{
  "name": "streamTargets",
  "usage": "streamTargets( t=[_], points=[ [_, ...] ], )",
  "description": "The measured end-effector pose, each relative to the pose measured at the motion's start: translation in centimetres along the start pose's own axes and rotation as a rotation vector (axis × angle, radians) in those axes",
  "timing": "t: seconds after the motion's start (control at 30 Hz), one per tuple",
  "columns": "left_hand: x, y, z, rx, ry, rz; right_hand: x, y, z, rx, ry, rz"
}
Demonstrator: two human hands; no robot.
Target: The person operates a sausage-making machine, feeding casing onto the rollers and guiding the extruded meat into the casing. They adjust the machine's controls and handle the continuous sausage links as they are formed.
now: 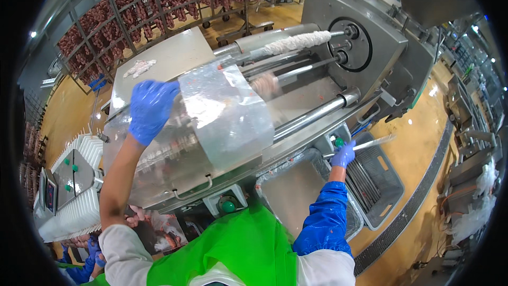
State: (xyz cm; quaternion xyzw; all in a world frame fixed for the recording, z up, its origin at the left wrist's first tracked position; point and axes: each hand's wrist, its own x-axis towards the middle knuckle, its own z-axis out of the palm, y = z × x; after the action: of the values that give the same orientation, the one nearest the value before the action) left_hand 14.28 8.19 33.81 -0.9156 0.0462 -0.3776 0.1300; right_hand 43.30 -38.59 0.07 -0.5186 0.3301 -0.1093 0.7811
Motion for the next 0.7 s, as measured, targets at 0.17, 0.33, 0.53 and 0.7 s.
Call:
streamTargets(
  t=[0.17,0.33,0.53,0.7],
  points=[
    [12.6,6.5,8.6,-0.062,0.003,0.153,17.3,4.8,-18.5,0.579,-0.271,0.286],
    [15.3,7.3,14.5,0.188,-0.267,0.034,10.0,-0.8,-6.1,0.447,-0.331,0.181],
    [15.9,7.7,15.9,0.152,-0.226,0.053,-2.1,-16.8,15.4,-0.025,-0.618,-0.721],
    [15.6,6.5,14.4,0.193,-0.288,-0.022,-3.0,-23.9,29.9,-0.752,-0.568,-1.557]
  ],
)
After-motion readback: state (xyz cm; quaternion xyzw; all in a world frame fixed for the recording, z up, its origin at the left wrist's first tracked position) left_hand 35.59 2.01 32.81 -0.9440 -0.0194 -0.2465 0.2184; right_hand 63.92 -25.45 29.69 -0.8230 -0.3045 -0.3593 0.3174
